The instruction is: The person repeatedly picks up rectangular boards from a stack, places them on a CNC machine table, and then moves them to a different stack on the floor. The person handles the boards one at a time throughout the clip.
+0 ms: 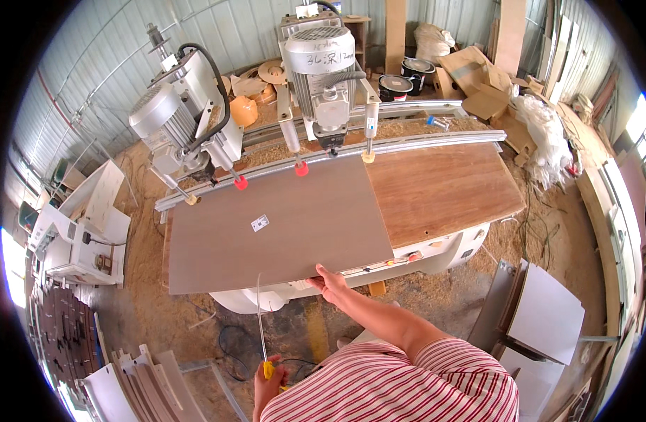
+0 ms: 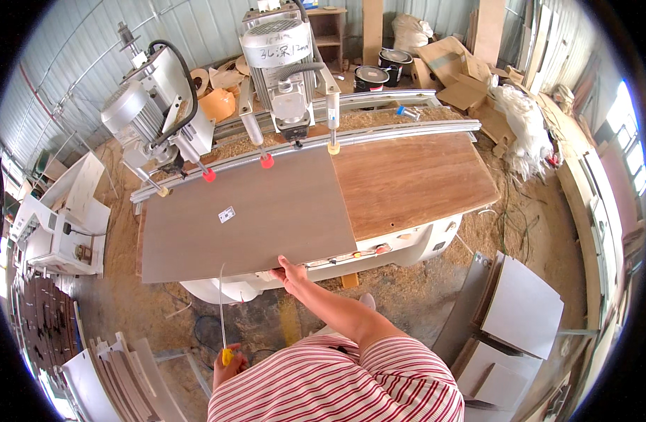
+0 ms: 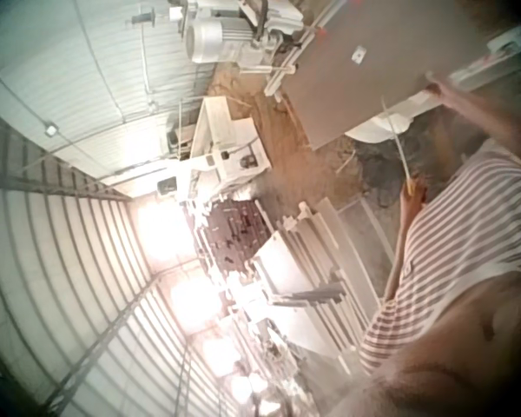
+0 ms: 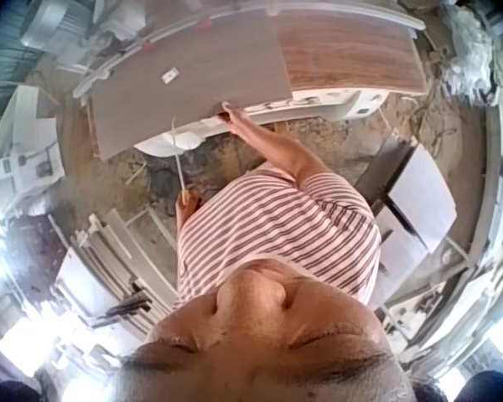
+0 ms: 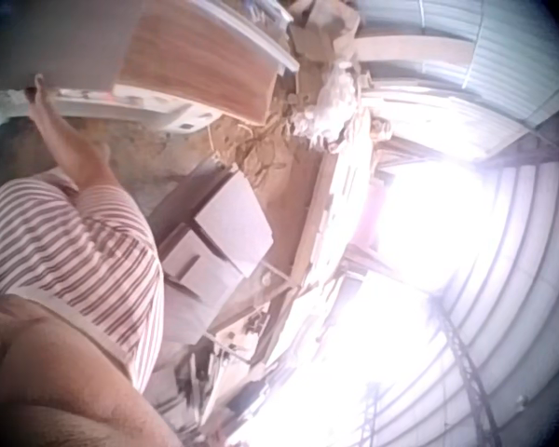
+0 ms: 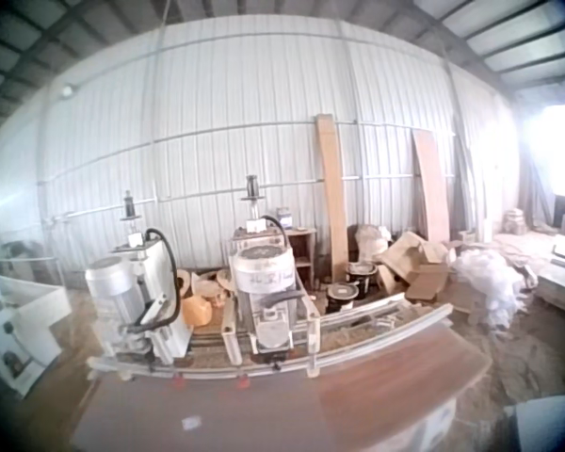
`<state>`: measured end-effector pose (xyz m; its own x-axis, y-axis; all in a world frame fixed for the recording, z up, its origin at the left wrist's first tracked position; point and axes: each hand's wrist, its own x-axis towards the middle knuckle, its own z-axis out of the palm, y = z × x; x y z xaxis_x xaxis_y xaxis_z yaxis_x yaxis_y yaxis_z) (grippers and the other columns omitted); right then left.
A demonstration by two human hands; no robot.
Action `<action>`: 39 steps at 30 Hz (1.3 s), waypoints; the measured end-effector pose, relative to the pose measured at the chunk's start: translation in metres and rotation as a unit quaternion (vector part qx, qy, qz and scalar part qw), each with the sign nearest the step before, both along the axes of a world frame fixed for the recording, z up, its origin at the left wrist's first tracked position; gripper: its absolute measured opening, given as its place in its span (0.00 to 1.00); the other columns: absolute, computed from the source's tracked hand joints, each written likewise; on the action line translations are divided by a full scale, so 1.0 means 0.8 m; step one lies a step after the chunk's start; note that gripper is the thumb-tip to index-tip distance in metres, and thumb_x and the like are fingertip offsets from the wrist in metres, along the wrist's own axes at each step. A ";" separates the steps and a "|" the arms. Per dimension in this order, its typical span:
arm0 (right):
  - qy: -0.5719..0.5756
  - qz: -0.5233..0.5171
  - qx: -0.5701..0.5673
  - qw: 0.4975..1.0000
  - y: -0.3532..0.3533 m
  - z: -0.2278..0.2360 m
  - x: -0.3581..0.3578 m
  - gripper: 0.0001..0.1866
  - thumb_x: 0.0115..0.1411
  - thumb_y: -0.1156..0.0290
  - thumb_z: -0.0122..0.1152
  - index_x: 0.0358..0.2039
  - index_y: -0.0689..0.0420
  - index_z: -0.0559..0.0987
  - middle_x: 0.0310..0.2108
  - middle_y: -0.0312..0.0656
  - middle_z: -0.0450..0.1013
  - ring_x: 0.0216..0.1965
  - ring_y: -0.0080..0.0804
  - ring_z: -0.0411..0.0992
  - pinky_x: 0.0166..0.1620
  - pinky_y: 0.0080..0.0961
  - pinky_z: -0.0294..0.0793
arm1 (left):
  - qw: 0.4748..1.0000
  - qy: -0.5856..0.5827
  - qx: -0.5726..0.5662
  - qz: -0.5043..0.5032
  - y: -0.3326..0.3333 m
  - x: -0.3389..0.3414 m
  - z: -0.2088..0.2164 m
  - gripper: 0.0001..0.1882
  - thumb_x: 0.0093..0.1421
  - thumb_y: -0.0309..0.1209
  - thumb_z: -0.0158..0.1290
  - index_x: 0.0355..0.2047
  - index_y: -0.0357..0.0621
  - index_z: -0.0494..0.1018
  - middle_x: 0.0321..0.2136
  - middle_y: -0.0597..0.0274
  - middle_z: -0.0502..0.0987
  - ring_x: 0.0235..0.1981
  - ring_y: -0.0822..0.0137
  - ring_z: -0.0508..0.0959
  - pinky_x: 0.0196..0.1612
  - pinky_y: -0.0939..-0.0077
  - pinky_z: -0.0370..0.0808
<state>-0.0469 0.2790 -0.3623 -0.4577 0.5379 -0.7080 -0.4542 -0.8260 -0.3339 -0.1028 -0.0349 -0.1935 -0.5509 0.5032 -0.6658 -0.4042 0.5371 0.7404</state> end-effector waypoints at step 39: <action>-0.100 0.264 0.035 0.959 0.025 -0.037 0.209 0.10 0.64 0.63 0.59 0.33 0.56 0.77 0.31 0.43 0.80 0.32 0.32 0.80 0.39 0.29 0.81 | 1.000 -0.019 0.024 -0.005 0.029 0.040 0.034 0.04 0.64 0.27 0.52 0.37 0.40 0.73 0.26 0.60 0.79 0.18 0.78 0.68 0.22 0.82 0.66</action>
